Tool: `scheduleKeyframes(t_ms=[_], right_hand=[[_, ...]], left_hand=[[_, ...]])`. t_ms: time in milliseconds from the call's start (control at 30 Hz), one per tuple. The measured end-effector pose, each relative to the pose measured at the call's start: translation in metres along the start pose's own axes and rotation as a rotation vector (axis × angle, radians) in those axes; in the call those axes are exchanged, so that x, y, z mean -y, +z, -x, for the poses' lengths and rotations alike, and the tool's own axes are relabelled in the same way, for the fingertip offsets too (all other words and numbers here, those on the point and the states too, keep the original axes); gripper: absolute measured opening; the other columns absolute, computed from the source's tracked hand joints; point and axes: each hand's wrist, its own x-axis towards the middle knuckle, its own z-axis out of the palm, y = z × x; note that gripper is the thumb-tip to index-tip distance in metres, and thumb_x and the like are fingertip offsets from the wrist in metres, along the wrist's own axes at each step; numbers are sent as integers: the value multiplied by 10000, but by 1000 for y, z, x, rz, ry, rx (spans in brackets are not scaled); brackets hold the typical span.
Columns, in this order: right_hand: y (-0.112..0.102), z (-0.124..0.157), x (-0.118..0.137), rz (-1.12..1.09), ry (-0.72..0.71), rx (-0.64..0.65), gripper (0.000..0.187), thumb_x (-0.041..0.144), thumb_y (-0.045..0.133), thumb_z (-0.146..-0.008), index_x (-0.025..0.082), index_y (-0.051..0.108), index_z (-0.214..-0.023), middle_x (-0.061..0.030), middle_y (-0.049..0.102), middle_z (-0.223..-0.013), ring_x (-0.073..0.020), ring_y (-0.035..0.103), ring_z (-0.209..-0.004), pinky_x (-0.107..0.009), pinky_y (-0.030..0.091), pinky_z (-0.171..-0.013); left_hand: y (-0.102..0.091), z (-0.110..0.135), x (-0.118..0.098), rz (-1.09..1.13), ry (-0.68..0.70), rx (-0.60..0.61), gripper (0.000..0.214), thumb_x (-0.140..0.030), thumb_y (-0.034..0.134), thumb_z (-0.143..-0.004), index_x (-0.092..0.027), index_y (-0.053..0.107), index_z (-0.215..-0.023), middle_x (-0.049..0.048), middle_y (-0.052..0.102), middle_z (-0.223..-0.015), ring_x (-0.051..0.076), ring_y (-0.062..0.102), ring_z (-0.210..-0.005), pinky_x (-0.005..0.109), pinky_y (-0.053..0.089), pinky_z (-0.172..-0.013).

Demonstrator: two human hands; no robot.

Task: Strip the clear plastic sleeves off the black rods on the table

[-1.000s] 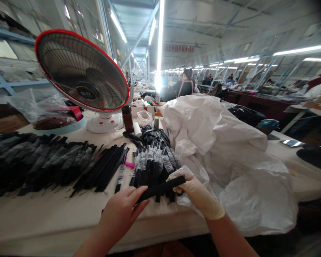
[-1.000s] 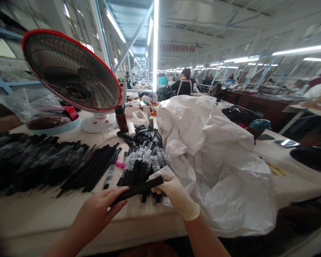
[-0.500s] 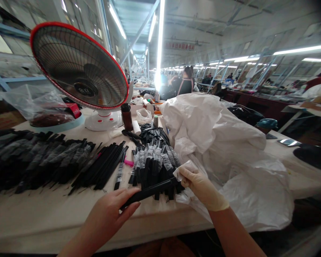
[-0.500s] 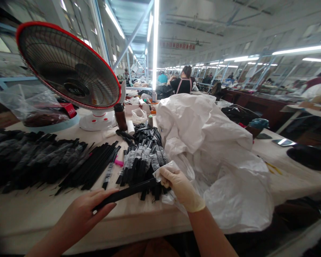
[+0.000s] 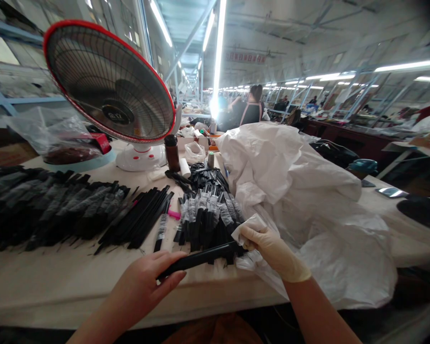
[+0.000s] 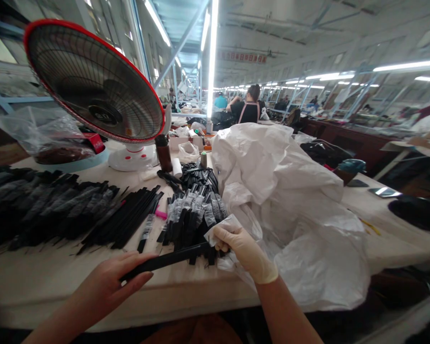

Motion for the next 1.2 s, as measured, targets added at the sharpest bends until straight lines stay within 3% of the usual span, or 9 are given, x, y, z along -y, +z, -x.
scheduleKeyframes(t_ms=[333, 533, 600, 700, 833, 933, 1033, 1100, 1200], right_hand=[[3, 3, 4, 64, -24, 87, 352, 436, 621, -803, 173, 547, -581, 33, 491, -529, -90, 407, -514, -243, 289, -502], [38, 7, -5, 71, 80, 119, 301, 439, 686, -725, 178, 592, -607, 21, 550, -540, -111, 464, -515, -259, 340, -515], [48, 6, -12, 51, 153, 140, 293, 440, 719, -677, 172, 619, -614, 20, 557, -527, -114, 477, -506, -258, 345, -511], [56, 7, -18, 14, 151, 97, 312, 458, 745, -636, 165, 637, -633, 20, 563, -520, -103, 467, -488, -245, 334, -496], [64, 10, -18, -101, 62, 139, 322, 492, 719, -669, 188, 681, -766, 14, 607, -609, -116, 506, -548, -247, 380, -545], [61, 9, -15, -107, 51, 242, 358, 535, 671, -713, 211, 703, -861, -10, 660, -713, -155, 580, -658, -269, 430, -613], [54, 1, -15, -266, 12, 100, 531, 657, 592, -710, 185, 702, -927, -68, 700, -861, -210, 634, -830, -310, 474, -732], [59, -2, -19, -459, -32, -8, 609, 702, 539, -717, 171, 695, -970, -91, 703, -951, -234, 626, -960, -347, 450, -888], [72, 2, -25, -506, -19, 55, 563, 659, 556, -740, 166, 711, -963, -94, 703, -997, -244, 614, -1012, -382, 386, -1003]], left_hand=[[2, -2, 3, 1, -10, -1, 262, -333, 525, -860, -244, 665, -1063, 18, 743, -918, 177, 697, -808, 227, 530, -698], [30, -17, -13, -64, -32, -81, 301, -319, 511, -866, -203, 647, -1109, 91, 731, -986, 251, 681, -888, 349, 534, -775], [37, -20, -19, 75, -71, -9, 315, -278, 522, -850, -202, 629, -1136, 87, 727, -982, 238, 676, -888, 337, 529, -782], [43, -19, -22, 455, -177, 170, 415, -284, 446, -873, -179, 512, -1269, 31, 700, -771, 156, 644, -622, 241, 519, -581], [48, -16, -20, 672, -247, 35, 530, -409, 349, -913, -140, 345, -1369, -40, 543, -609, 115, 484, -488, 201, 397, -446], [47, -14, -20, 690, -260, 30, 437, -434, 372, -904, -165, 457, -1237, -52, 491, -606, 111, 440, -507, 206, 363, -466], [47, -14, -28, 678, -303, 140, 305, -453, 403, -885, -189, 551, -849, -71, 416, -547, 104, 396, -481, 212, 335, -470], [51, -18, -36, 643, -307, 95, 330, -464, 387, -883, -198, 519, -741, -65, 410, -541, 116, 414, -497, 223, 341, -487], [59, -28, -44, 590, -256, -48, 334, -453, 380, -880, -195, 517, -718, -26, 485, -611, 147, 484, -587, 247, 378, -551]])
